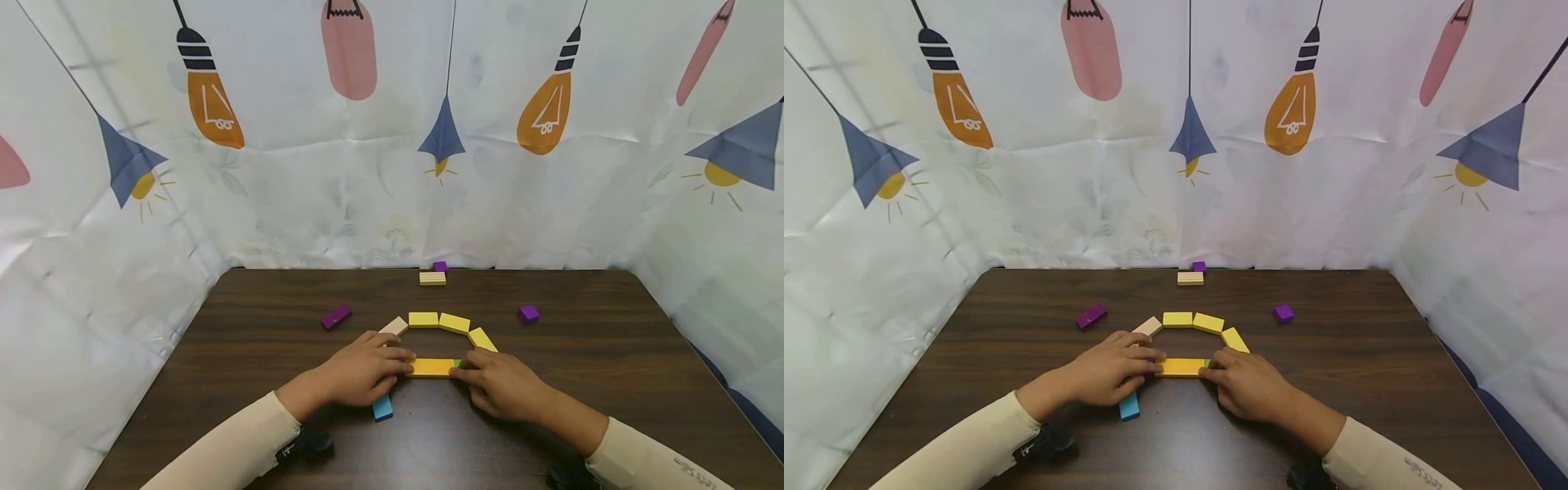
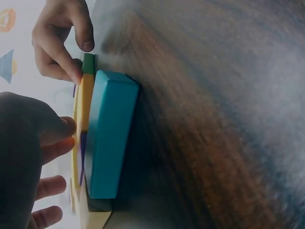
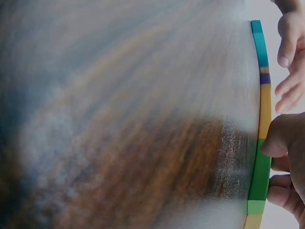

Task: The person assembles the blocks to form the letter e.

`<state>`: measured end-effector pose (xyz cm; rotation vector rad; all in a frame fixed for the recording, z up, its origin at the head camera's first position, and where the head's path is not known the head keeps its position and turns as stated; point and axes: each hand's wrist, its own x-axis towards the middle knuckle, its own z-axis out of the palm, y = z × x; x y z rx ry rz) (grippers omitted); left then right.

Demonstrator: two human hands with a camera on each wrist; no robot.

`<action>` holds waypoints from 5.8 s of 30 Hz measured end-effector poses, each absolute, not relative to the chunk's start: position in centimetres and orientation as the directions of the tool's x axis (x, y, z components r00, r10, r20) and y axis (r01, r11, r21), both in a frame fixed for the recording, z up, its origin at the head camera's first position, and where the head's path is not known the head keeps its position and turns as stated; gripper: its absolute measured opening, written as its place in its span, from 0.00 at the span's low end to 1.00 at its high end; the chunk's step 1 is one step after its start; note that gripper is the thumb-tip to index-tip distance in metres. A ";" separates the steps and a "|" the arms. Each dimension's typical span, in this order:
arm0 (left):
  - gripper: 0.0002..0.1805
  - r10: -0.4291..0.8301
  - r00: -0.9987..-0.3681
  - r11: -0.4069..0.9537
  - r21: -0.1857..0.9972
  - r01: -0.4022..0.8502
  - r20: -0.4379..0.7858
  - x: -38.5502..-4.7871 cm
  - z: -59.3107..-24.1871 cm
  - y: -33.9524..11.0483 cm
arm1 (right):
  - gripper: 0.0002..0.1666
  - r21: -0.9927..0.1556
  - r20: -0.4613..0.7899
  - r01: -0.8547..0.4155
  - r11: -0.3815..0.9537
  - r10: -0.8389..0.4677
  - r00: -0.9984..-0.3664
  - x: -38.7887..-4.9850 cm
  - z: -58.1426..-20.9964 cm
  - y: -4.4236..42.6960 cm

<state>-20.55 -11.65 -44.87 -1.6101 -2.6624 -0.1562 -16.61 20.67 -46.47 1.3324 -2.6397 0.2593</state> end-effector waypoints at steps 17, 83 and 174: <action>0.20 0.890 -0.451 0.447 0.068 0.892 0.067 -20.5 -45.0 -12.0 | 0.19 -0.169 0.167 -0.760 0.627 -0.742 -0.649 -16.5 -45.5 20.1; 0.23 0.903 -0.421 0.423 -0.006 0.906 0.083 -19.6 -45.2 -11.8 | 0.28 -0.165 -0.177 -0.746 0.645 -0.764 -0.621 -34.6 -41.3 1.0; 0.24 0.876 -0.481 0.481 0.009 0.876 0.039 -19.8 -45.5 -11.3 | 0.14 -0.307 0.152 -0.678 0.668 -0.669 -0.728 -15.2 -43.6 17.1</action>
